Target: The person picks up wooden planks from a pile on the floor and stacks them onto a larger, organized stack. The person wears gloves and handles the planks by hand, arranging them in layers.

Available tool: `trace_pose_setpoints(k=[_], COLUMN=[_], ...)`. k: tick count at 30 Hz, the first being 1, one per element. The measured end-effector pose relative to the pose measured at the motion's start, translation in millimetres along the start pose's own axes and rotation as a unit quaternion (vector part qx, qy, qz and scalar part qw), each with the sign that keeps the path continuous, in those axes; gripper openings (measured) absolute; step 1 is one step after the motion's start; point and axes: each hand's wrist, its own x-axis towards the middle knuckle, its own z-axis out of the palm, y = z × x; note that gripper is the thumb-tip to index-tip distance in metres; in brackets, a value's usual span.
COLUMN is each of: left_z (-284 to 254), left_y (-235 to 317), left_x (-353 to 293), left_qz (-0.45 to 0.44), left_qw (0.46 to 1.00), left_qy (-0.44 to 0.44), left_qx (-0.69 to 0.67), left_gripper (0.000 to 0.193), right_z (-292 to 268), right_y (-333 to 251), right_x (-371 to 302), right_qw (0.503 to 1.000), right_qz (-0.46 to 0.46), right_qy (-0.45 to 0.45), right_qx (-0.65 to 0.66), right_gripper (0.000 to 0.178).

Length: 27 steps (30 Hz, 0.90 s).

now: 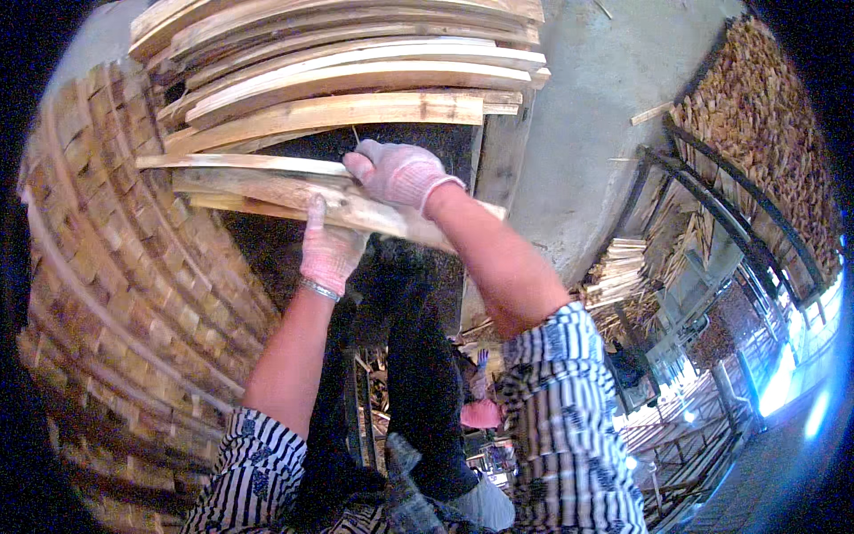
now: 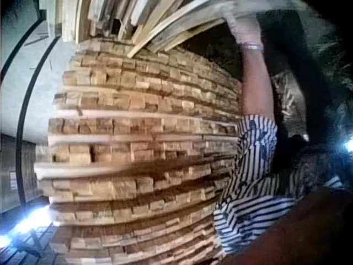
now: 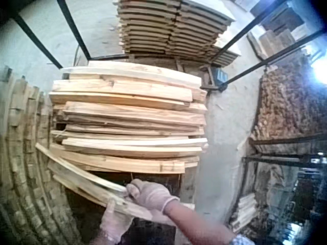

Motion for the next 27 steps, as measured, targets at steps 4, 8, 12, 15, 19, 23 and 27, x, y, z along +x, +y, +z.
trace_pose_setpoints(k=[4, 8, 12, 15, 19, 23, 27], left_z=[36, 82, 112, 126, 132, 92, 85], left_y=[-23, -58, -67, -64, -42, -3, 14], left_x=[-83, -167, -254, -310, -315, -235, -212], left_qz=[-0.022, -0.050, -0.105, -0.162, -0.128, -0.162, -0.148], left_qw=[0.999, 0.997, 0.981, 0.956, 0.956, 0.952, 0.932], left_qy=[0.030, 0.045, 0.150, 0.212, 0.193, 0.133, 0.152], left_qx=[0.027, 0.042, 0.065, 0.119, 0.179, 0.222, 0.294], left_gripper=[0.088, 0.081, 0.069, 0.066, 0.059, 0.048, 0.049], right_z=[-44, -52, -61, -60, -47, 12, 22], right_y=[-41, -71, -127, -158, -158, -122, -130], right_x=[-63, -154, -246, -306, -300, -211, -171], right_qw=[0.989, 0.965, 0.910, 0.853, 0.798, 0.653, 0.771], right_qz=[0.083, 0.041, 0.118, 0.168, 0.204, 0.216, 0.208], right_qy=[-0.102, -0.195, -0.216, -0.213, -0.159, -0.186, -0.100], right_qx=[0.071, 0.173, 0.334, 0.446, 0.544, 0.702, 0.593], right_gripper=[0.066, 0.078, 0.073, 0.068, 0.060, 0.040, 0.048])
